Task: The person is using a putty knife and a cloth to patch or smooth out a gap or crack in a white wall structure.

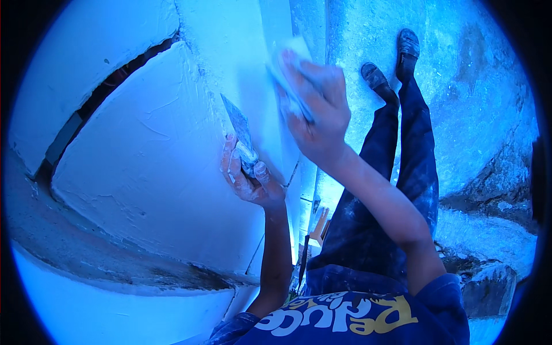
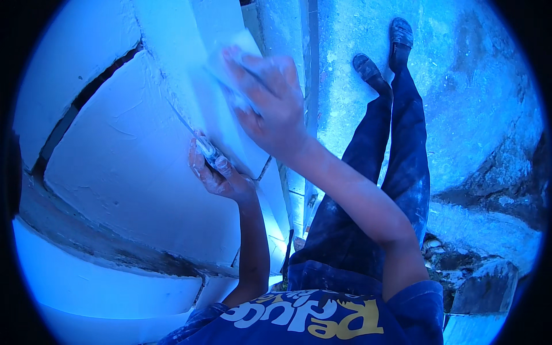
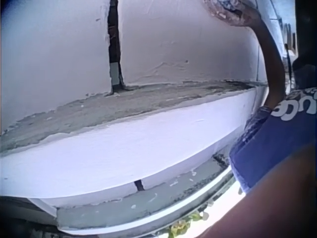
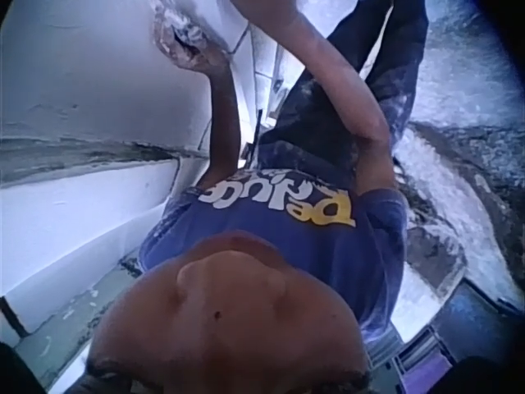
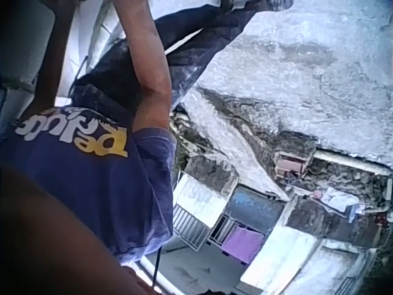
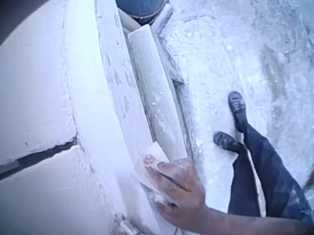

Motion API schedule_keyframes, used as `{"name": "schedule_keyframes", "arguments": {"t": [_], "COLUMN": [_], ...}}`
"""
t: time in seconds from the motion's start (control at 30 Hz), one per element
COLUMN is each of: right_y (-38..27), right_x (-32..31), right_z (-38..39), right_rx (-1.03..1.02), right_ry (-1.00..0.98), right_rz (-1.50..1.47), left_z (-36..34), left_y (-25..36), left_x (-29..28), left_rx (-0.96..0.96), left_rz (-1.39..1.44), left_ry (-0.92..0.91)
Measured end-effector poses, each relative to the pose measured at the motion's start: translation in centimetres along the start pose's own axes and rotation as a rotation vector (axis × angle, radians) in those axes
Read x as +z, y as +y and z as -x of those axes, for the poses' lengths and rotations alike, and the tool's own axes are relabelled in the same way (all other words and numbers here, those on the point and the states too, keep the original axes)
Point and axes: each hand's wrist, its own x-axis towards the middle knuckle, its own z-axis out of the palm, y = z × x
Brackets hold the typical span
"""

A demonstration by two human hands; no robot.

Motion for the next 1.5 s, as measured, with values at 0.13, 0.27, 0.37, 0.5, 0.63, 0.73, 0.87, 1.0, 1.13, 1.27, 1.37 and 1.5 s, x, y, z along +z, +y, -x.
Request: {"name": "schedule_keyframes", "arguments": {"t": [0.13, 0.27, 0.37, 0.5, 0.63, 0.73, 0.87, 1.0, 1.13, 1.27, 1.37, 1.5], "right_y": [-1.5, -0.4, -0.4, -2.4, -1.6, -2.1, -2.5, -1.5, -2.2, -0.8, -0.6, -1.3], "right_x": [-1.8, -1.0, -0.8, -1.9, -1.1, -0.8, -2.1, -1.2, -1.8, -1.2, -0.8, -1.7], "right_z": [3.8, 0.9, 0.4, 2.6, -1.3, -0.7, 2.1, 0.4, 2.3, 1.6, 0.0, 3.1], "right_rx": [0.073, 0.038, 0.078, 0.122, 0.166, 0.192, 0.22, 0.178, 0.132, 0.071, 0.106, 0.098], "right_ry": [-0.19, -0.166, -0.12, -0.165, -0.146, -0.149, -0.255, -0.174, -0.192, -0.177, -0.101, -0.164], "right_rz": [0.035, 0.007, 0.035, 0.101, 0.142, 0.111, 0.12, 0.107, 0.124, 0.125, 0.144, 0.108], "left_z": [0.6, 0.4, 0.4, 0.3, 0.7, -0.1, 0.6, 0.6, 0.3, 0.5, 0.3, 0.6], "left_y": [-0.5, -0.5, -0.4, -0.3, -0.6, -0.3, -0.5, -0.7, -0.2, -0.4, -0.2, -0.9], "left_x": [0.5, 0.5, 0.4, 0.2, 0.5, -0.3, 0.4, 0.3, 0.2, 0.3, 0.4, 0.6], "left_rx": [0.001, -0.005, -0.002, 0.007, -0.017, 0.02, 0.015, 0.018, 0.014, 0.015, 0.014, 0.048], "left_rz": [0.047, 0.042, 0.025, -0.004, 0.047, -0.008, 0.004, 0.002, -0.042, -0.015, -0.001, 0.044], "left_ry": [0.038, 0.043, 0.041, 0.004, 0.055, 0.021, 0.014, 0.035, 0.008, 0.027, 0.026, 0.052]}}
